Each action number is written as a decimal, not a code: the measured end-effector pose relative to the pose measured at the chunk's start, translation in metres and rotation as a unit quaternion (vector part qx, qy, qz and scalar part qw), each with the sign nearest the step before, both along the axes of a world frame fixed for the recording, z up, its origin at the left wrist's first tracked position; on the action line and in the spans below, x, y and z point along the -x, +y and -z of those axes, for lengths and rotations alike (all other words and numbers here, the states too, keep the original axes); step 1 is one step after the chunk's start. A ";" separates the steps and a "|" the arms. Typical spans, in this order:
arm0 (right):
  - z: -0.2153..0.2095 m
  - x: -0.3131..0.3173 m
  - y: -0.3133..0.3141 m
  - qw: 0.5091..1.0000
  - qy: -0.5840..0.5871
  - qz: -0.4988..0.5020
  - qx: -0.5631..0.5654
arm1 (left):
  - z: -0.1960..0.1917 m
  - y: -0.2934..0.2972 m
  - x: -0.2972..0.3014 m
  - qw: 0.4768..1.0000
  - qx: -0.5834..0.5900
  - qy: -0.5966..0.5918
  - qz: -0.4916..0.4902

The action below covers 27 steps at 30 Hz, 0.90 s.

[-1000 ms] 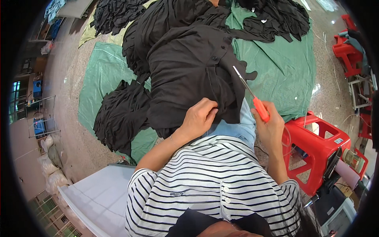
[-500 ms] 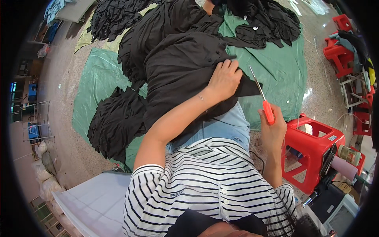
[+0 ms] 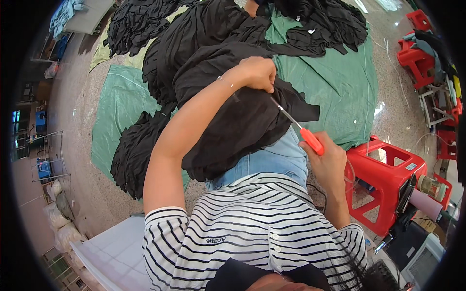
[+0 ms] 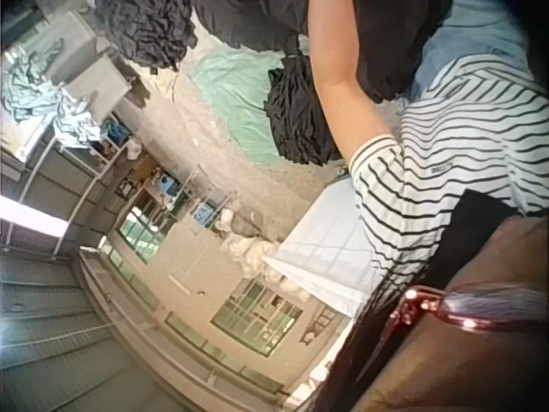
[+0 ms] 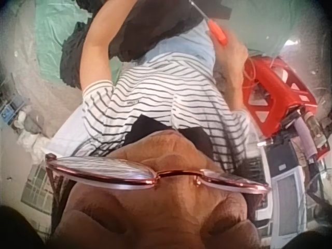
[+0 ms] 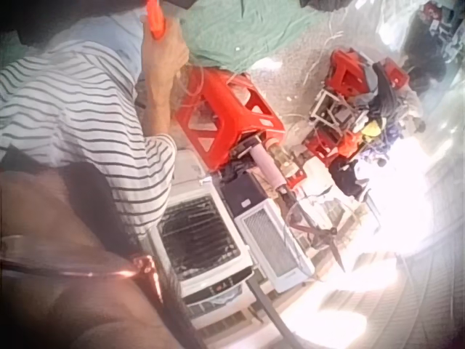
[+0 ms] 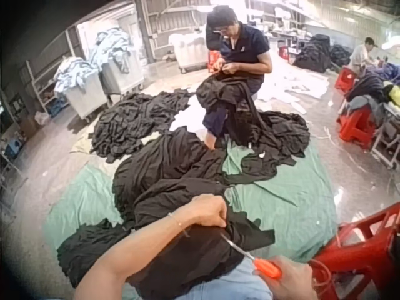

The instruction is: Trim excess threads and cut fabric pieces using scissors in a manufacturing setting.

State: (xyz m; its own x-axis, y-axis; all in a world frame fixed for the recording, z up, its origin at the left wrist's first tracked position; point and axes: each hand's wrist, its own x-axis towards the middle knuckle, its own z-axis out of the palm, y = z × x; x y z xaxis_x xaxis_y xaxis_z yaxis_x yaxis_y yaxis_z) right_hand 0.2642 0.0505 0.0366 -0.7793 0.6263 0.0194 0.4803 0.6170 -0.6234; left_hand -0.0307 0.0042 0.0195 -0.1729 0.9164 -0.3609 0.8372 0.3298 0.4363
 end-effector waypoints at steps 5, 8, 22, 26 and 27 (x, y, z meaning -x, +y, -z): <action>-0.004 0.005 -0.005 0.999 -0.006 0.005 -0.035 | 0.003 0.020 0.012 0.974 0.108 -0.172 -0.098; -0.002 0.002 -0.004 0.999 -0.024 -0.012 -0.034 | 0.010 0.020 0.015 0.972 0.089 -0.189 -0.108; -0.004 -0.015 0.005 0.999 -0.005 0.049 -0.018 | 0.028 -0.006 -0.005 0.869 -0.018 -0.432 -0.243; -0.001 -0.016 0.005 0.998 -0.029 0.048 -0.039 | 0.028 -0.012 -0.009 0.834 -0.046 -0.450 -0.314; -0.001 -0.015 0.005 0.998 -0.028 0.047 -0.040 | 0.026 -0.012 -0.012 0.822 -0.058 -0.459 -0.332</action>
State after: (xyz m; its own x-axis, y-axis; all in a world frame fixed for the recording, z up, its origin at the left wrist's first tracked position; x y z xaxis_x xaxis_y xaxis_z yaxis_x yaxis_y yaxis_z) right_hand 0.2795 0.0556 0.0377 -0.7181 0.6953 0.0297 0.5715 0.6135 -0.5450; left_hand -0.0187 -0.0073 -0.0066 -0.3523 0.7671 -0.5361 -0.2097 0.4936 0.8441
